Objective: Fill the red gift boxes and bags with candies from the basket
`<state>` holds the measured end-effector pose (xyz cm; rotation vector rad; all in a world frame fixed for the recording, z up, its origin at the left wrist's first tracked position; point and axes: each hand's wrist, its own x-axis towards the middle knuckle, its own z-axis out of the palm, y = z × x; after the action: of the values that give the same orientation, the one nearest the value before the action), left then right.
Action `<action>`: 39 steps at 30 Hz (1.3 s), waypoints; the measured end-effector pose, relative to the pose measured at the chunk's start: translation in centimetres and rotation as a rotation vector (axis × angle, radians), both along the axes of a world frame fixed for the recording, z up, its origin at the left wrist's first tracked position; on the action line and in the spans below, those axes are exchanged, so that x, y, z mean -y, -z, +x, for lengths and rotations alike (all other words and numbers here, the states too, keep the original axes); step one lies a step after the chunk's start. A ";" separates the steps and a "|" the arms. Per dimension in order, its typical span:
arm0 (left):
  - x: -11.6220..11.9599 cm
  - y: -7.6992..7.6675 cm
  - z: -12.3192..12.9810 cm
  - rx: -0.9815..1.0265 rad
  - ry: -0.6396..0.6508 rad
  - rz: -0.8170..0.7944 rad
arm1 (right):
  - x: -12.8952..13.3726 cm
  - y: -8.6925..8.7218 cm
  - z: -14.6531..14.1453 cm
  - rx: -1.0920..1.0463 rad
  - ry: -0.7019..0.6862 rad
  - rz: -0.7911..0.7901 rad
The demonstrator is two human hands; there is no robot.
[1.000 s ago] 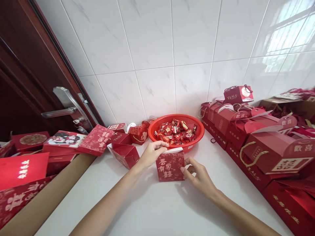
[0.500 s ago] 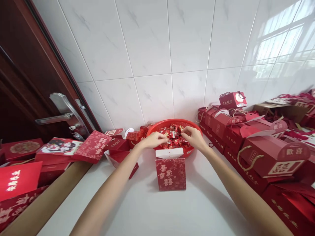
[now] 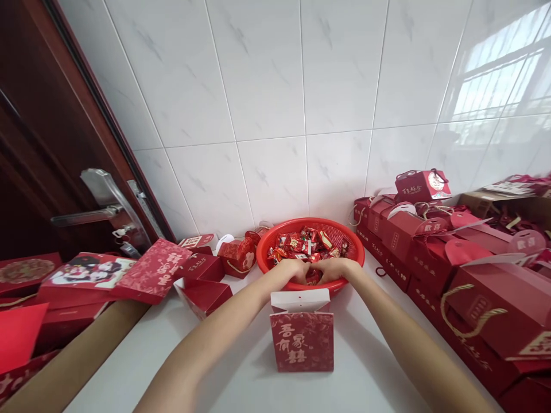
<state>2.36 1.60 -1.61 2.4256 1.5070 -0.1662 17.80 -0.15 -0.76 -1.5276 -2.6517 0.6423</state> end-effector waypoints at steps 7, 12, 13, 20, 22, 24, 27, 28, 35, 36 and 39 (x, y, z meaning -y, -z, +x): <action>1.0 -1.2 0.7 -0.152 0.075 -0.135 | 0.1 -0.1 -0.3 0.118 -0.070 -0.107; 1.6 -0.8 0.5 -0.112 0.077 -0.132 | 0.3 0.3 -0.3 0.109 -0.091 -0.098; 1.6 -0.6 0.4 -0.100 0.076 -0.131 | 0.3 0.4 -0.3 0.107 -0.103 -0.088; 3.7 0.1 -1.0 0.055 0.122 -0.011 | 1.6 0.3 -0.6 0.147 -0.054 0.013; 5.0 -0.1 -1.2 0.093 0.115 0.051 | 2.6 0.1 -0.8 0.160 -0.013 0.057; 6.2 -0.2 -1.1 0.118 0.106 0.098 | 3.8 0.2 -1.2 0.180 0.037 0.109; 7.3 0.3 -0.5 0.098 0.031 0.140 | 5.6 0.8 -1.8 0.212 0.112 0.184; 7.3 0.7 -0.3 0.077 -0.015 0.154 | 6.0 1.2 -2.1 0.217 0.131 0.211; 6.1 2.7 0.0 0.089 -0.178 0.309 | 5.8 3.7 -2.9 0.151 0.237 0.395; 5.9 2.7 -0.1 0.106 -0.177 0.289 | 5.5 3.9 -2.8 0.139 0.237 0.374; 5.2 2.7 -0.5 0.154 -0.166 0.201 | 4.4 4.1 -2.3 0.027 0.192 0.320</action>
<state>1.88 -3.55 -4.27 2.3811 1.7156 0.2112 15.48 -4.53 -4.81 -1.6691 -2.4319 0.1768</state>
